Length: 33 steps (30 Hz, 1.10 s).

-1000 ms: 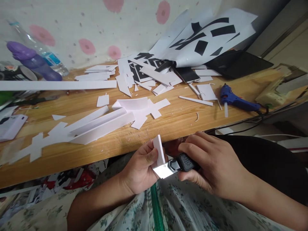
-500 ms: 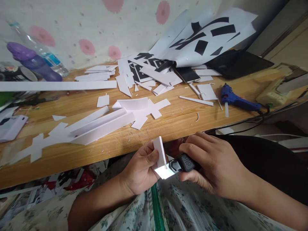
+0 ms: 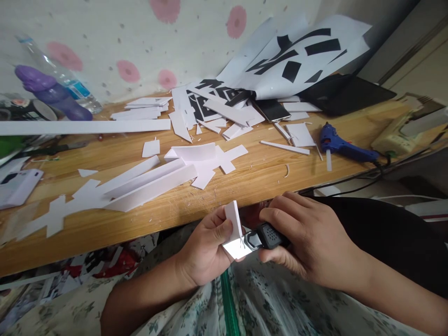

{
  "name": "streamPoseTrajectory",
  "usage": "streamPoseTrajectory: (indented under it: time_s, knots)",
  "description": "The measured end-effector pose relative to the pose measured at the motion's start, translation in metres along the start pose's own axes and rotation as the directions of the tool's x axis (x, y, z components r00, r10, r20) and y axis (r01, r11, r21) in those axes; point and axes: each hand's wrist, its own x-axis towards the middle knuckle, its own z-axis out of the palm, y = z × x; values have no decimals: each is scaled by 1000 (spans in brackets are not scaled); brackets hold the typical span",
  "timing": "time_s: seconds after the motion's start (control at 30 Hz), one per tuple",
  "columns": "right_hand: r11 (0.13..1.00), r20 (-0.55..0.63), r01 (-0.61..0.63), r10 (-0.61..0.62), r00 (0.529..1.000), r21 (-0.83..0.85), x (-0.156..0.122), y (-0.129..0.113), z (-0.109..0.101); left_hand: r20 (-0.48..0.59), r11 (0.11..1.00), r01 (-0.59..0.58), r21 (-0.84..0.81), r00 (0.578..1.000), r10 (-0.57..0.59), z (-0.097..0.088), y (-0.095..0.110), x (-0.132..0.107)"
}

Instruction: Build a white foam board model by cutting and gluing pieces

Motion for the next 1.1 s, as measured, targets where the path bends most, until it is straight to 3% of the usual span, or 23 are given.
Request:
streamPoseTrajectory:
  time_s: [0.23,0.47,0.67,1.1]
  knots:
    - [1000,-31,-27,27,999,-8,-1,3,1,-7,999,31,19,999,-31,-8,-3,-4]
    - [997,-44,-51,49,998,-60,-3,7,1,55,999,-9,41,998,6,-12,-7,-4]
    - [1000,-21,-16,16,1000,-23,0,1,-2,-14,999,16,40,1000,-16,-11,-7,-5]
    - [996,-62,-66,62,996,-67,-2,9,-5,106,993,9,118,994,-22,-17,-10,-7]
